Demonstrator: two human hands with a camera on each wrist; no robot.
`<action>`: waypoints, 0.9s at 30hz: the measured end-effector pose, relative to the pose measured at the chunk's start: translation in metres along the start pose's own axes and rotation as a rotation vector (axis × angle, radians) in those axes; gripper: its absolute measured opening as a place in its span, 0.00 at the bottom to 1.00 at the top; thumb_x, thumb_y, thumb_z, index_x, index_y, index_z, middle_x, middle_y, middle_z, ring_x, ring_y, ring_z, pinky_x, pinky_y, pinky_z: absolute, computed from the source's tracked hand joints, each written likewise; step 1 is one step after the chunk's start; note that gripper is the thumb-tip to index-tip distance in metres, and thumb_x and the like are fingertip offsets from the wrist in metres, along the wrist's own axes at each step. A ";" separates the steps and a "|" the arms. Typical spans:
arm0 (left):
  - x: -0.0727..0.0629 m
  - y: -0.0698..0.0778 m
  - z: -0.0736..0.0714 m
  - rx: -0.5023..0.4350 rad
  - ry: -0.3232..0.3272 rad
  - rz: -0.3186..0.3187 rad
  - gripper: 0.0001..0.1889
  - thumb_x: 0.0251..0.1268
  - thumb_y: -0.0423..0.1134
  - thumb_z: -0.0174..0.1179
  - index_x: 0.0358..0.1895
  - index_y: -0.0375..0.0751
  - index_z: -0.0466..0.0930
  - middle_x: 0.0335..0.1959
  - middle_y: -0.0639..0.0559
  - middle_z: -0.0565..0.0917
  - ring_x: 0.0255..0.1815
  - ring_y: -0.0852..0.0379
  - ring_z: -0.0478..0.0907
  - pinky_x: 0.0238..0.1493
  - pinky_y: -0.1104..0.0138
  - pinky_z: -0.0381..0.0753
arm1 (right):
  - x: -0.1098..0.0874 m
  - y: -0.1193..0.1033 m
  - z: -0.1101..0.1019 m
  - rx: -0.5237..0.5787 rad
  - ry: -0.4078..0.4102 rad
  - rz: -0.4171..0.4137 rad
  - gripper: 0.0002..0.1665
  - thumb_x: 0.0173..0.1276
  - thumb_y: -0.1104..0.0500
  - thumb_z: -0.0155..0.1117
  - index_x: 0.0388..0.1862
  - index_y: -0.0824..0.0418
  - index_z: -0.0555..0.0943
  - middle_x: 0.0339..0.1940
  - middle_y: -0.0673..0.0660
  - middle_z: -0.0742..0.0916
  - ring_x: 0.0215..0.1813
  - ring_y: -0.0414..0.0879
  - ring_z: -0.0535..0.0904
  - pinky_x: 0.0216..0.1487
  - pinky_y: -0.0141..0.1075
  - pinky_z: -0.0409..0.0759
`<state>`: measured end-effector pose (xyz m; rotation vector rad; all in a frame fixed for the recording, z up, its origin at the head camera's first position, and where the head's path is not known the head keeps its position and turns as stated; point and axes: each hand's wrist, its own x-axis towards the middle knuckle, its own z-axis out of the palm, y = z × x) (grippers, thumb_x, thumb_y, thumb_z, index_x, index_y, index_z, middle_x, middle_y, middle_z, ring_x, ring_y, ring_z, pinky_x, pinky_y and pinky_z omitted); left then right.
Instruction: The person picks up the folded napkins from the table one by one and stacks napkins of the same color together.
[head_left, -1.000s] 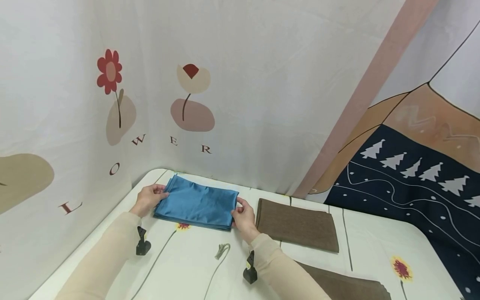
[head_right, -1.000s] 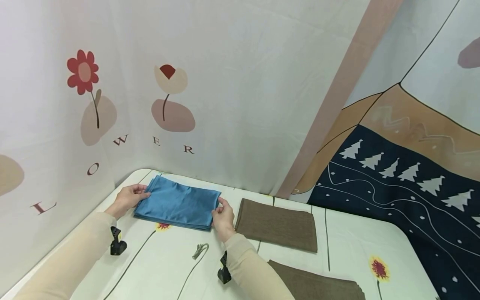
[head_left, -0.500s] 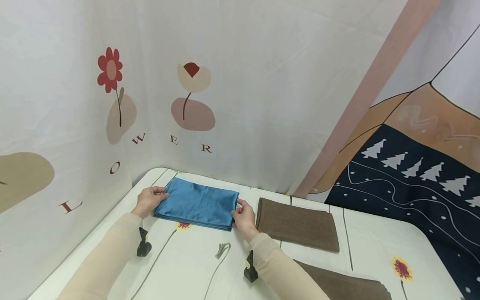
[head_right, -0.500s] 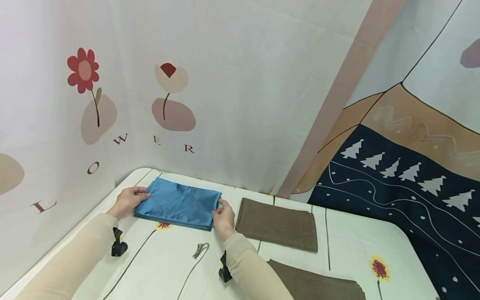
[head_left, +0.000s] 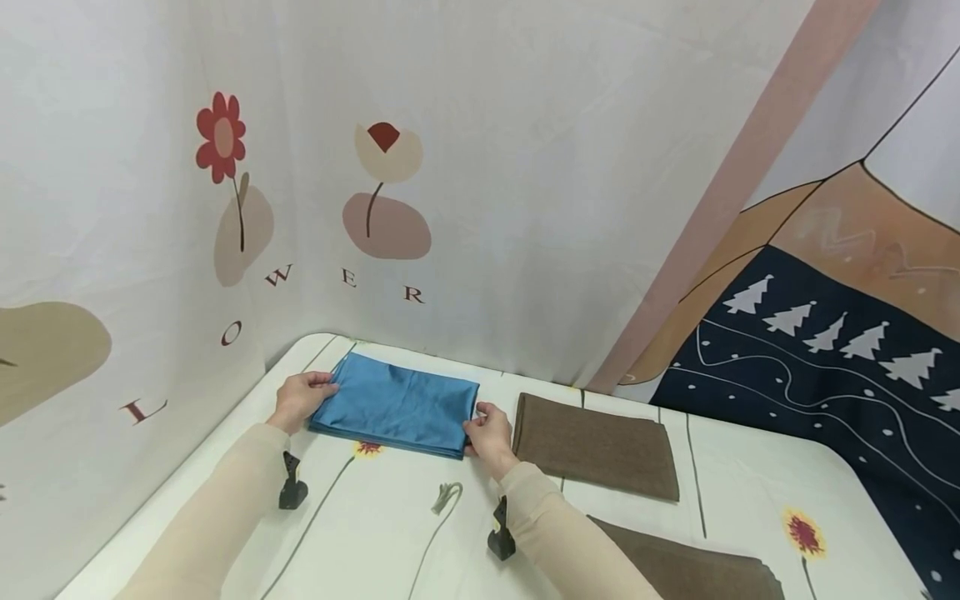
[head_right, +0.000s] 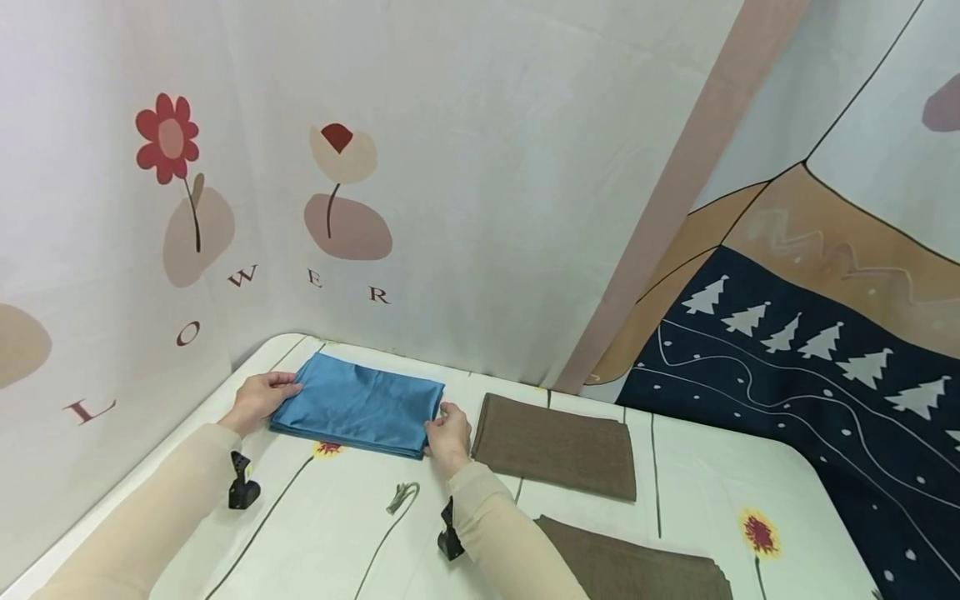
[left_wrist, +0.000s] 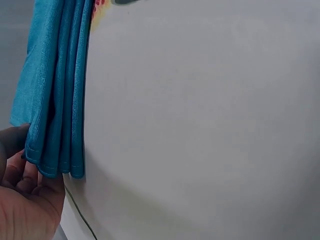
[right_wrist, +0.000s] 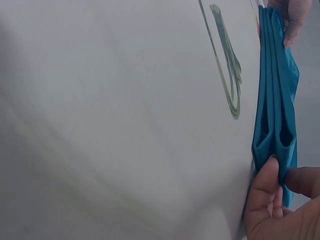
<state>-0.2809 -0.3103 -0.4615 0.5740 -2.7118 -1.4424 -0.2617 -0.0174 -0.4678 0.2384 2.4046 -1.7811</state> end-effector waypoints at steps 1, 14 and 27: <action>0.000 0.000 0.000 -0.005 0.000 -0.006 0.20 0.68 0.37 0.53 0.58 0.27 0.71 0.57 0.31 0.75 0.58 0.38 0.71 0.59 0.51 0.69 | 0.000 0.000 0.000 -0.004 -0.002 0.001 0.26 0.62 0.70 0.59 0.61 0.70 0.70 0.28 0.53 0.77 0.23 0.39 0.72 0.21 0.29 0.78; 0.000 0.002 0.003 -0.007 0.017 -0.045 0.20 0.69 0.37 0.52 0.58 0.28 0.71 0.59 0.32 0.73 0.61 0.37 0.69 0.62 0.50 0.67 | 0.002 0.000 0.000 -0.004 -0.004 0.006 0.27 0.62 0.71 0.60 0.61 0.70 0.70 0.26 0.53 0.78 0.22 0.38 0.72 0.20 0.28 0.78; -0.003 0.001 -0.001 0.005 -0.003 -0.022 0.21 0.69 0.39 0.52 0.59 0.27 0.70 0.59 0.30 0.73 0.60 0.36 0.70 0.60 0.50 0.70 | -0.001 0.000 0.000 -0.058 0.015 -0.017 0.27 0.62 0.70 0.60 0.62 0.70 0.69 0.26 0.53 0.78 0.21 0.39 0.72 0.19 0.29 0.76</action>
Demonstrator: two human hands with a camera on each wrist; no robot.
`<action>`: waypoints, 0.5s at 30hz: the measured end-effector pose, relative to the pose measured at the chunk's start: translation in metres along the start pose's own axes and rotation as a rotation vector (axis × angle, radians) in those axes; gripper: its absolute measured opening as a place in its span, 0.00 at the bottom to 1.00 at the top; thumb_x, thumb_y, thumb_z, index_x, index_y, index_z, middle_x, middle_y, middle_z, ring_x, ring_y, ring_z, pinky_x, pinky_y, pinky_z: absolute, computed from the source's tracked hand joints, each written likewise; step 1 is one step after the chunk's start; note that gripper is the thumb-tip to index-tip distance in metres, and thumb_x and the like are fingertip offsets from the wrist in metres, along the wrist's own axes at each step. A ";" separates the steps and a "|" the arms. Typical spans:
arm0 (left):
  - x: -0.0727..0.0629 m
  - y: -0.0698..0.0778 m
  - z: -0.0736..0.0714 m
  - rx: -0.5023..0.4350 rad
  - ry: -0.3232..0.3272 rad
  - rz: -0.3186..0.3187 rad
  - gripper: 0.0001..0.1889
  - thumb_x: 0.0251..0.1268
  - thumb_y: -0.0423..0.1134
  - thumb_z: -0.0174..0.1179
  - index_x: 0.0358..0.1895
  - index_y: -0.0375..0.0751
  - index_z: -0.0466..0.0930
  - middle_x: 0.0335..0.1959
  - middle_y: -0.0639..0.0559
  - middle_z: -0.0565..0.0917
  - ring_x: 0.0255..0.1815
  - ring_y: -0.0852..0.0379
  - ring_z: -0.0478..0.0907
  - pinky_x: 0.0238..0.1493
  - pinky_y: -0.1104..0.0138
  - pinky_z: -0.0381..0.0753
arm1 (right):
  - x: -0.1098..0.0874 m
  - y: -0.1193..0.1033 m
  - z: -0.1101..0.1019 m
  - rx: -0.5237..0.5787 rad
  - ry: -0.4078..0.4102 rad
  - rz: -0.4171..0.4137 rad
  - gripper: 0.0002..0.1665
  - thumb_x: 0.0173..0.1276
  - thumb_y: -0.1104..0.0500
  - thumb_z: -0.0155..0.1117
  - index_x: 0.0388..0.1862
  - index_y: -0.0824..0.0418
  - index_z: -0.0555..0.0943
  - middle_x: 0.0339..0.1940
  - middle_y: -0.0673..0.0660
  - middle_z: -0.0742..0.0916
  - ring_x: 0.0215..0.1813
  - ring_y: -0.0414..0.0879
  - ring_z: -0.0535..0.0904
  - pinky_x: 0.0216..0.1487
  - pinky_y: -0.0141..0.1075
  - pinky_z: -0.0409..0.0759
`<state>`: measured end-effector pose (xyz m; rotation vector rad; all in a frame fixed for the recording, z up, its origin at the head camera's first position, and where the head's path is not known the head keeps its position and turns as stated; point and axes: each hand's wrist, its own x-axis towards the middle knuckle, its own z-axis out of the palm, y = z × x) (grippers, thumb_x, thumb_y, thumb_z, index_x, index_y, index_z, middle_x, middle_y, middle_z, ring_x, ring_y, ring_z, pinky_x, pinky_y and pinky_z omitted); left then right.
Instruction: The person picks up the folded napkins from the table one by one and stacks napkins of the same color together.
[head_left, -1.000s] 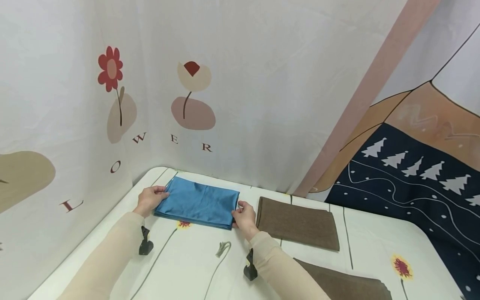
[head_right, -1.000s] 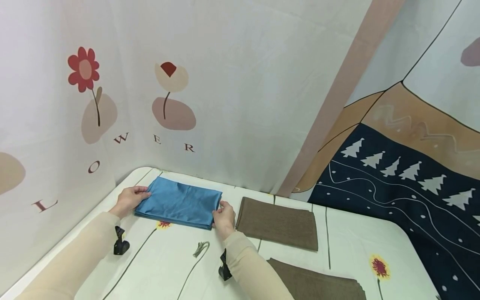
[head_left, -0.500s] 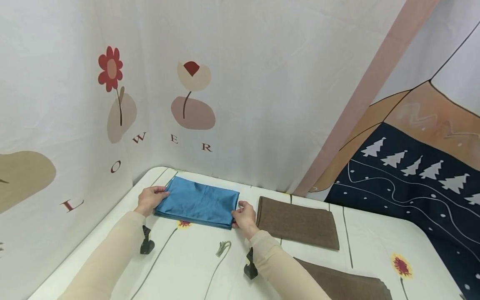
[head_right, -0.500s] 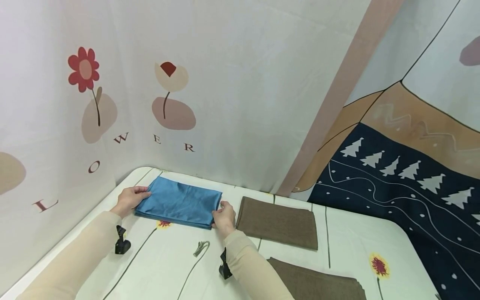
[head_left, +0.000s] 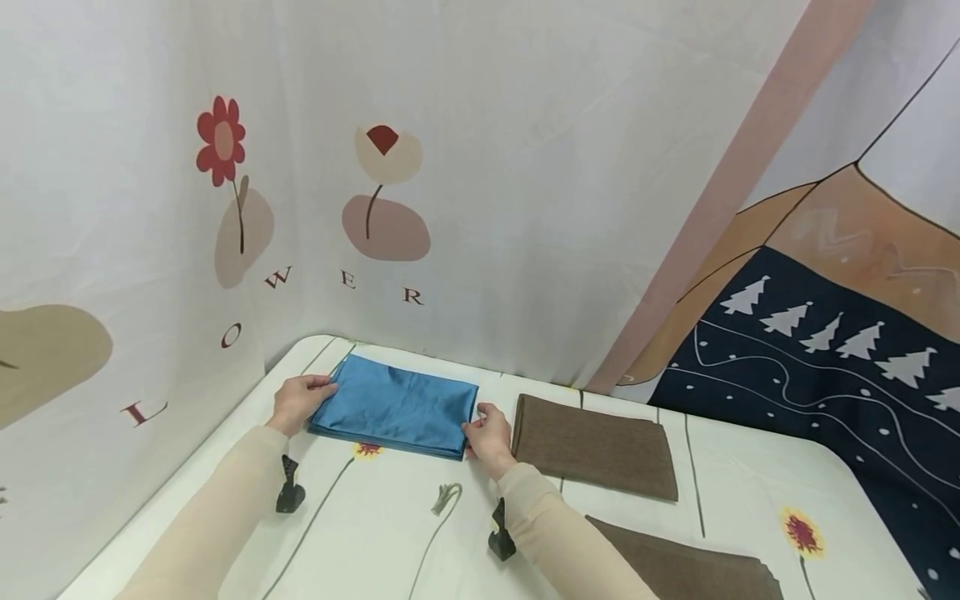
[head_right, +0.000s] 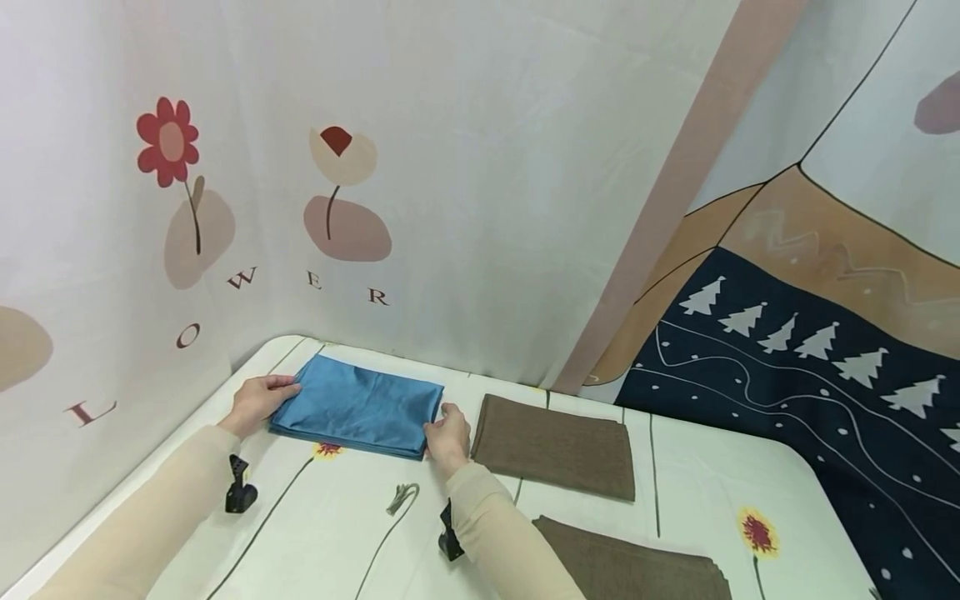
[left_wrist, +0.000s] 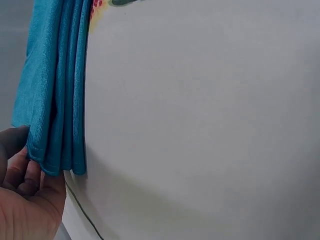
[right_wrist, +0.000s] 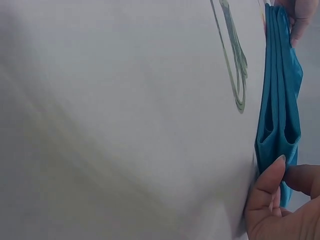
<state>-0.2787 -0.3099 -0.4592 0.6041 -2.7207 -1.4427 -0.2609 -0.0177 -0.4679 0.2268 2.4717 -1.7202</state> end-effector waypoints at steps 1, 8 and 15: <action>0.000 -0.001 -0.001 -0.001 -0.007 0.005 0.22 0.69 0.39 0.52 0.59 0.27 0.70 0.59 0.30 0.73 0.60 0.36 0.70 0.60 0.50 0.70 | -0.001 0.000 0.000 0.001 0.001 0.000 0.27 0.63 0.69 0.60 0.62 0.70 0.69 0.26 0.53 0.78 0.22 0.39 0.72 0.20 0.29 0.76; -0.007 -0.003 -0.007 0.048 -0.048 0.044 0.22 0.69 0.39 0.52 0.58 0.25 0.69 0.57 0.29 0.73 0.60 0.35 0.70 0.59 0.50 0.71 | -0.007 0.003 -0.004 0.034 -0.013 -0.051 0.28 0.64 0.70 0.59 0.63 0.69 0.68 0.24 0.51 0.75 0.21 0.40 0.71 0.19 0.27 0.72; -0.017 -0.006 -0.015 0.108 -0.047 0.060 0.23 0.68 0.40 0.52 0.58 0.25 0.69 0.56 0.28 0.74 0.58 0.35 0.71 0.55 0.50 0.74 | -0.014 -0.002 -0.016 0.134 -0.034 -0.068 0.27 0.67 0.70 0.55 0.64 0.70 0.65 0.24 0.51 0.74 0.20 0.39 0.71 0.19 0.27 0.72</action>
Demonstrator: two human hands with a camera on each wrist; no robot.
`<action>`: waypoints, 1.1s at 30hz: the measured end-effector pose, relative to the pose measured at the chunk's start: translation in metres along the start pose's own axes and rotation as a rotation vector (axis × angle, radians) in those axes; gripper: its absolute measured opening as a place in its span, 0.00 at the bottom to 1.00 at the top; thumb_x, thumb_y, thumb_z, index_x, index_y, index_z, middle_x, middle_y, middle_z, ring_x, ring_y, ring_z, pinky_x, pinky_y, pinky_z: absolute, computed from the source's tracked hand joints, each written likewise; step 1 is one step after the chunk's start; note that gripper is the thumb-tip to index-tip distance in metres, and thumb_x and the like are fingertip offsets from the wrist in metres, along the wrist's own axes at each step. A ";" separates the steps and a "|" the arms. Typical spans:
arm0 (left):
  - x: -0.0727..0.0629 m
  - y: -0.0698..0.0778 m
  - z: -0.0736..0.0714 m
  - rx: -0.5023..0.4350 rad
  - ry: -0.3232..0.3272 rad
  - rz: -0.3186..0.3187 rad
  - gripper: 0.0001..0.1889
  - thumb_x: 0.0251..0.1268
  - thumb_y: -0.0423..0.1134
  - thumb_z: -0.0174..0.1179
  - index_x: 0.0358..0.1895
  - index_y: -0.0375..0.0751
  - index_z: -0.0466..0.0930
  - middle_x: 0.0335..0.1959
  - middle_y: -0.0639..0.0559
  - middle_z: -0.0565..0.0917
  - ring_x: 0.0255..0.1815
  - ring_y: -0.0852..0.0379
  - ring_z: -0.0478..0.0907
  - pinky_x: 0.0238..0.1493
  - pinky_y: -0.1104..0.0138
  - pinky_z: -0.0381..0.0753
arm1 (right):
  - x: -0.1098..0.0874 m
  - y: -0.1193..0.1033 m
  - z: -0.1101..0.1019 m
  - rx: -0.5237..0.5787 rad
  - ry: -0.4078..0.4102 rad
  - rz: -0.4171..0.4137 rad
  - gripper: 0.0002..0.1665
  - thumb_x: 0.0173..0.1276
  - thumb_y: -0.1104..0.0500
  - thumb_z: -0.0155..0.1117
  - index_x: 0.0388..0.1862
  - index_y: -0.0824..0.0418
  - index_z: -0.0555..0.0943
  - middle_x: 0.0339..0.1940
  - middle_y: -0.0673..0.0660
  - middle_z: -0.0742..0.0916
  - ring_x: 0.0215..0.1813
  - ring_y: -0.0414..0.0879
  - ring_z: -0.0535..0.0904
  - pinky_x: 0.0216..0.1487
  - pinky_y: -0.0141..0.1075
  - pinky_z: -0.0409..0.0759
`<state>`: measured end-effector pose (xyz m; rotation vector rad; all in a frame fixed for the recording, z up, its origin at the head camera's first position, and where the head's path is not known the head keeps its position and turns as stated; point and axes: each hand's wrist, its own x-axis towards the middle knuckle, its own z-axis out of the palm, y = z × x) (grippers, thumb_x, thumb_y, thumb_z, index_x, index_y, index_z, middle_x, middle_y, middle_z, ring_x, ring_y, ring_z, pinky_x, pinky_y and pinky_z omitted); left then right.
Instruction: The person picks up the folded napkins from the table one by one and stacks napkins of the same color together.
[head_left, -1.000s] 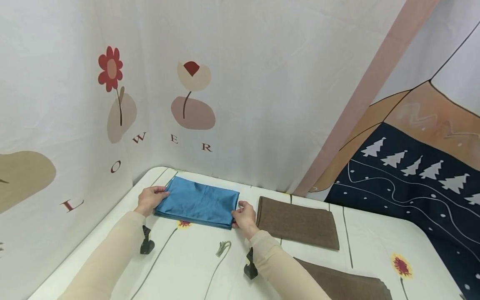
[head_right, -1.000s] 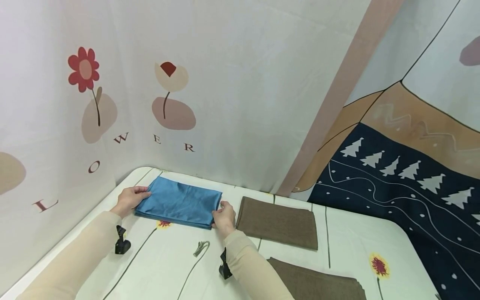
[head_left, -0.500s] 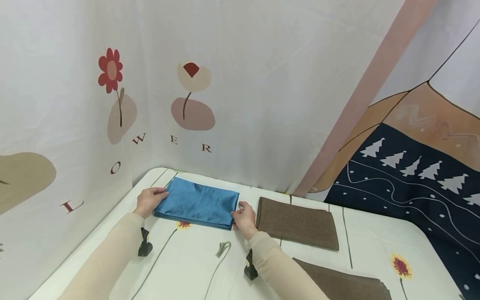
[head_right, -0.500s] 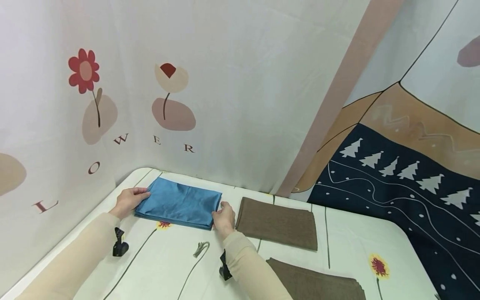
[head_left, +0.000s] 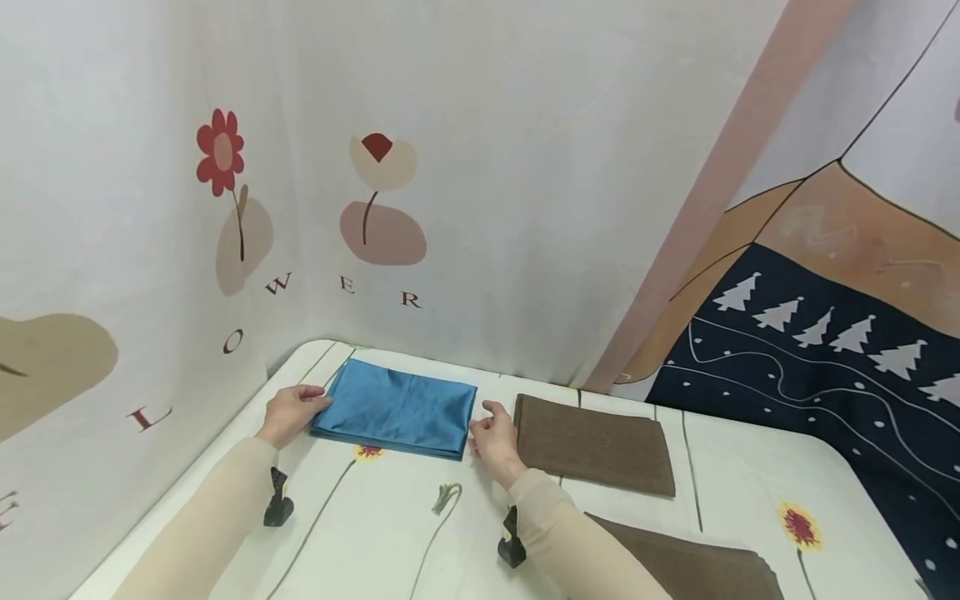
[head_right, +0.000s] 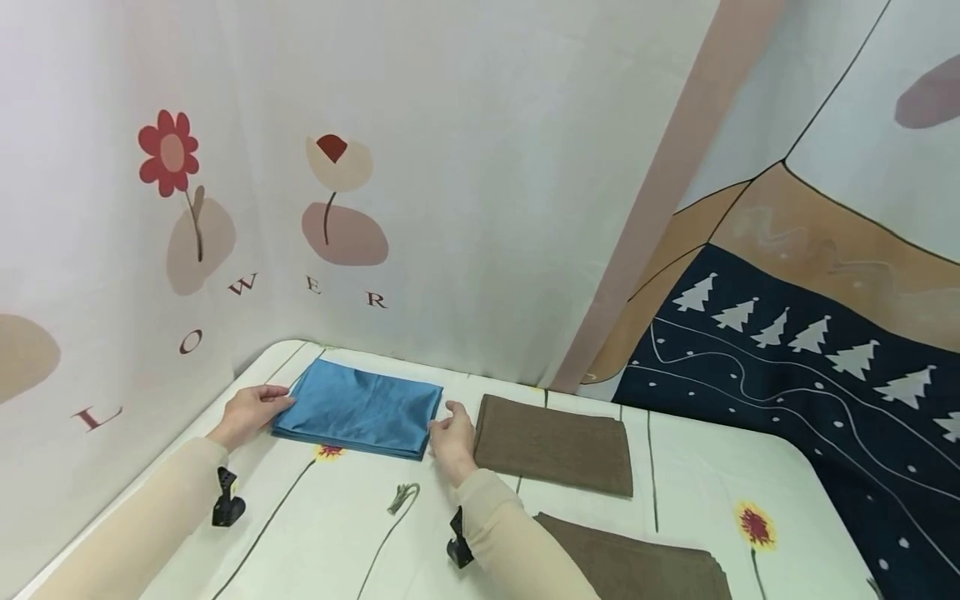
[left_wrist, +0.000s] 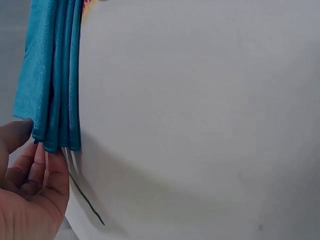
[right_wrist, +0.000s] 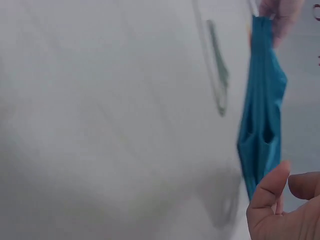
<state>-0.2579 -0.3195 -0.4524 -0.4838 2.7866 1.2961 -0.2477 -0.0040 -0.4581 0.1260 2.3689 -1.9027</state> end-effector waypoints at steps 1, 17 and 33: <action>-0.002 0.000 -0.001 0.006 0.004 -0.002 0.23 0.68 0.40 0.52 0.59 0.25 0.69 0.56 0.29 0.74 0.57 0.36 0.72 0.53 0.52 0.75 | -0.002 -0.002 -0.004 0.008 0.001 0.007 0.27 0.67 0.69 0.55 0.65 0.70 0.65 0.25 0.52 0.74 0.21 0.39 0.71 0.20 0.28 0.73; -0.034 0.046 0.010 -0.192 0.142 0.102 0.27 0.69 0.40 0.52 0.67 0.34 0.60 0.66 0.33 0.65 0.62 0.37 0.69 0.58 0.51 0.72 | -0.046 -0.022 -0.087 0.135 -0.095 -0.005 0.26 0.71 0.64 0.52 0.66 0.67 0.63 0.32 0.52 0.75 0.28 0.40 0.74 0.28 0.28 0.76; -0.121 0.117 0.107 -0.672 -0.379 0.137 0.27 0.66 0.35 0.57 0.66 0.35 0.62 0.61 0.37 0.67 0.53 0.53 0.74 0.55 0.60 0.77 | -0.101 0.006 -0.196 0.109 0.043 0.051 0.27 0.71 0.64 0.52 0.68 0.65 0.61 0.39 0.54 0.76 0.34 0.38 0.77 0.36 0.29 0.80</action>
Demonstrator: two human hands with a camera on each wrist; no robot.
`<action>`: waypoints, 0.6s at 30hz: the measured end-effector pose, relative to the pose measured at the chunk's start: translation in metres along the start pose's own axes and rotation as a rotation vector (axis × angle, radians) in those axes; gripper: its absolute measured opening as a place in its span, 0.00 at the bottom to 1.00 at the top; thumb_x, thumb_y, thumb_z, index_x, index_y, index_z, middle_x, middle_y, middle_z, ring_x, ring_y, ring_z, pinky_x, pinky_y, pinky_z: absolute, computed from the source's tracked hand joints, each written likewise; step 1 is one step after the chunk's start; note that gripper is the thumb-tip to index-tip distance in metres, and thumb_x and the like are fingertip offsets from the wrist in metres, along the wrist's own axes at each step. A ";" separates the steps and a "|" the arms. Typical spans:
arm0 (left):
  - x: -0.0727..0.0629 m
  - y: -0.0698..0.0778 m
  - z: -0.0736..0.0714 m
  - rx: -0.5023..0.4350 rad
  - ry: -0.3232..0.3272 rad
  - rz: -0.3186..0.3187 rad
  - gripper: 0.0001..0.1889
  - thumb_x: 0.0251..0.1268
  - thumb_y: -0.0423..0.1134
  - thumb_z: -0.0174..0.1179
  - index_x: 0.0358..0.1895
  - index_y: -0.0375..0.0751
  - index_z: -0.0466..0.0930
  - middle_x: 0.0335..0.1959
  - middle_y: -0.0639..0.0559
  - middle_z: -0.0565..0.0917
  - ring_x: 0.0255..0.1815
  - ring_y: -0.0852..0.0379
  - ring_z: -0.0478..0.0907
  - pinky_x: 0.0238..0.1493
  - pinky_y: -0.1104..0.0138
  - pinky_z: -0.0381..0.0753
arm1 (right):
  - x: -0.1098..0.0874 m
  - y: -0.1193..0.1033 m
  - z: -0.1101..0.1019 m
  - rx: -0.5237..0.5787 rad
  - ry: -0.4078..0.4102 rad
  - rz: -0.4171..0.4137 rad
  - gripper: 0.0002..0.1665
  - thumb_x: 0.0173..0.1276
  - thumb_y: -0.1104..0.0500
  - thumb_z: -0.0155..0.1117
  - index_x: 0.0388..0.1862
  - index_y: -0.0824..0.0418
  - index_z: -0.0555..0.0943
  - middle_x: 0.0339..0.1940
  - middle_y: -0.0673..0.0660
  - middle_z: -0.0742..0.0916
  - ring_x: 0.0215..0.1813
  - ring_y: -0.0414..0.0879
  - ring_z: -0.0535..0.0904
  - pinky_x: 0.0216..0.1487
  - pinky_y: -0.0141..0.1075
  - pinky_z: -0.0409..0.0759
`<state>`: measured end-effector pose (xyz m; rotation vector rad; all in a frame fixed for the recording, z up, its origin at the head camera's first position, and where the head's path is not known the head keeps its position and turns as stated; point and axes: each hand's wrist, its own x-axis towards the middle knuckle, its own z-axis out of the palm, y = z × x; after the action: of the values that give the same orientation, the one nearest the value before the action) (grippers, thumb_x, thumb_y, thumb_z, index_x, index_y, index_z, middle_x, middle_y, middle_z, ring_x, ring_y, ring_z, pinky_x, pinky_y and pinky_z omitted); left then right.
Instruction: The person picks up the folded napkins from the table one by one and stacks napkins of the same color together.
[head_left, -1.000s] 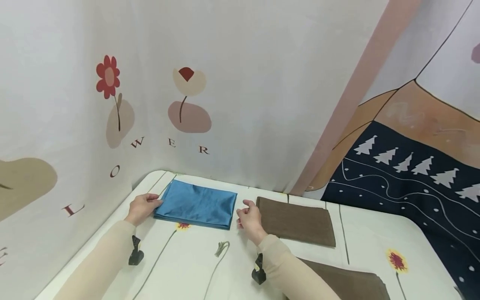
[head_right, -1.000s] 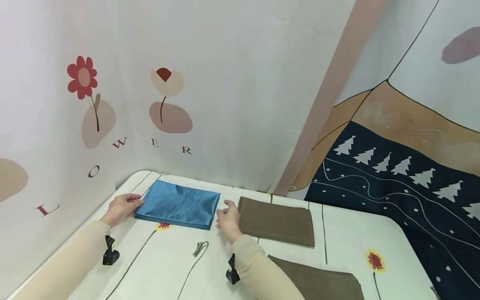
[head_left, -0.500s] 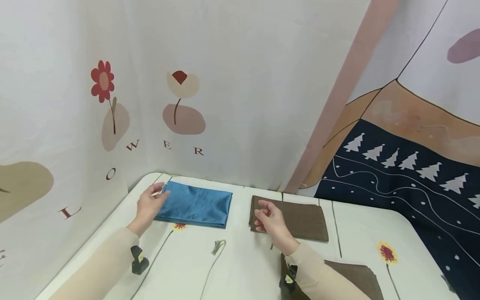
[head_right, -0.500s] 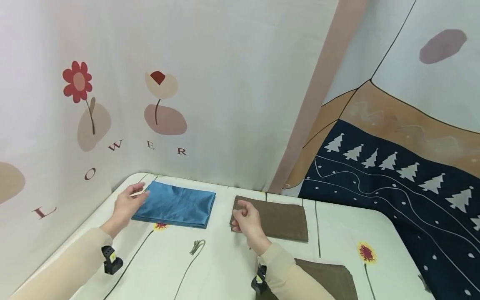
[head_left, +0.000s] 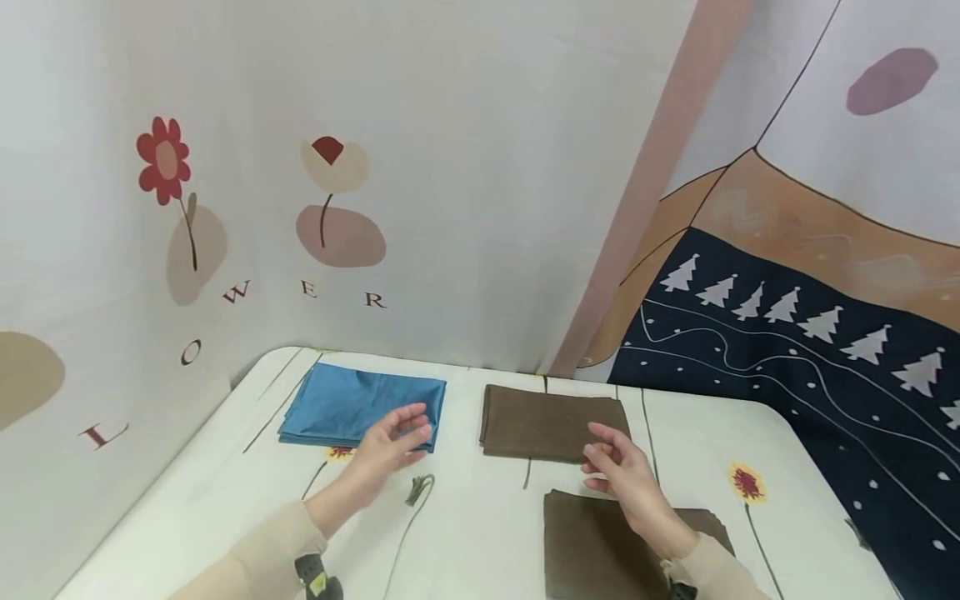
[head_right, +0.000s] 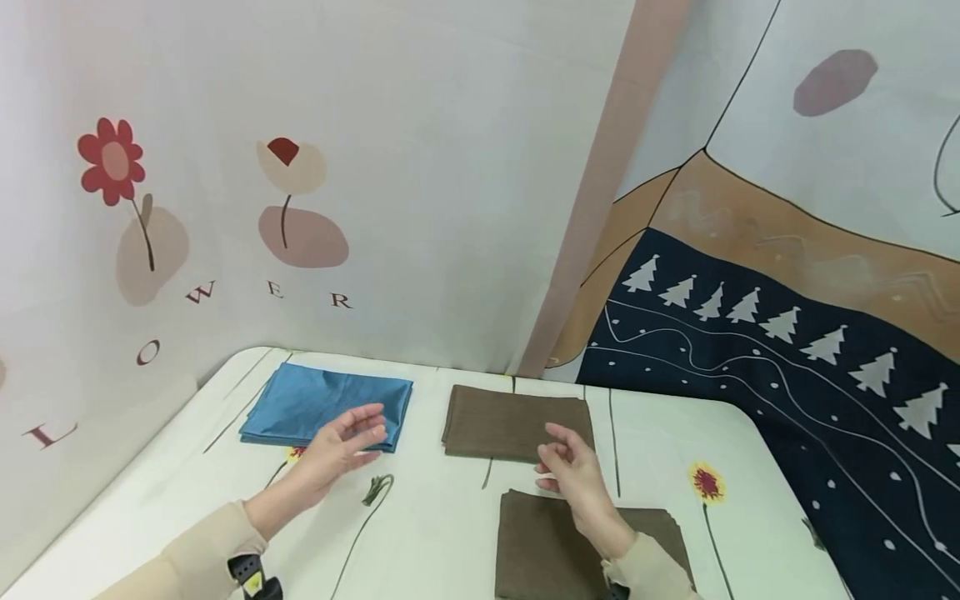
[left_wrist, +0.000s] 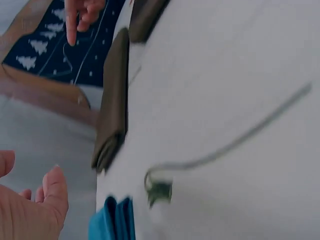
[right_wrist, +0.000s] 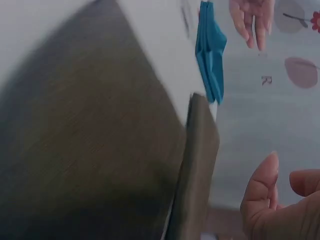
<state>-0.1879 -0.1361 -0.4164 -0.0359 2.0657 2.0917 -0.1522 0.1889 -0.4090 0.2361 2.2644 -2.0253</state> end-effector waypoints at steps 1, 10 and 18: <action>-0.003 -0.002 0.006 -0.021 -0.022 -0.010 0.27 0.65 0.35 0.57 0.66 0.34 0.62 0.61 0.36 0.67 0.54 0.52 0.74 0.55 0.58 0.77 | -0.003 0.003 -0.006 -0.007 0.011 0.009 0.28 0.71 0.64 0.52 0.68 0.64 0.61 0.40 0.54 0.76 0.36 0.38 0.78 0.37 0.30 0.81; -0.022 -0.014 0.055 -0.059 -0.243 -0.047 0.33 0.63 0.39 0.60 0.68 0.31 0.57 0.62 0.31 0.66 0.56 0.48 0.75 0.53 0.53 0.77 | -0.027 0.018 -0.044 -0.084 0.106 0.104 0.30 0.71 0.61 0.53 0.70 0.60 0.60 0.45 0.57 0.77 0.41 0.37 0.79 0.43 0.33 0.82; -0.032 -0.024 0.081 -0.075 -0.306 -0.080 0.34 0.61 0.36 0.61 0.68 0.31 0.58 0.61 0.31 0.68 0.52 0.52 0.77 0.51 0.55 0.79 | -0.037 0.031 -0.071 -0.101 0.167 0.018 0.34 0.67 0.60 0.60 0.69 0.63 0.60 0.44 0.58 0.78 0.38 0.39 0.80 0.40 0.31 0.82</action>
<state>-0.1423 -0.0601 -0.4331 0.1763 1.7789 1.9843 -0.1075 0.2612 -0.4245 0.4299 2.4436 -1.9435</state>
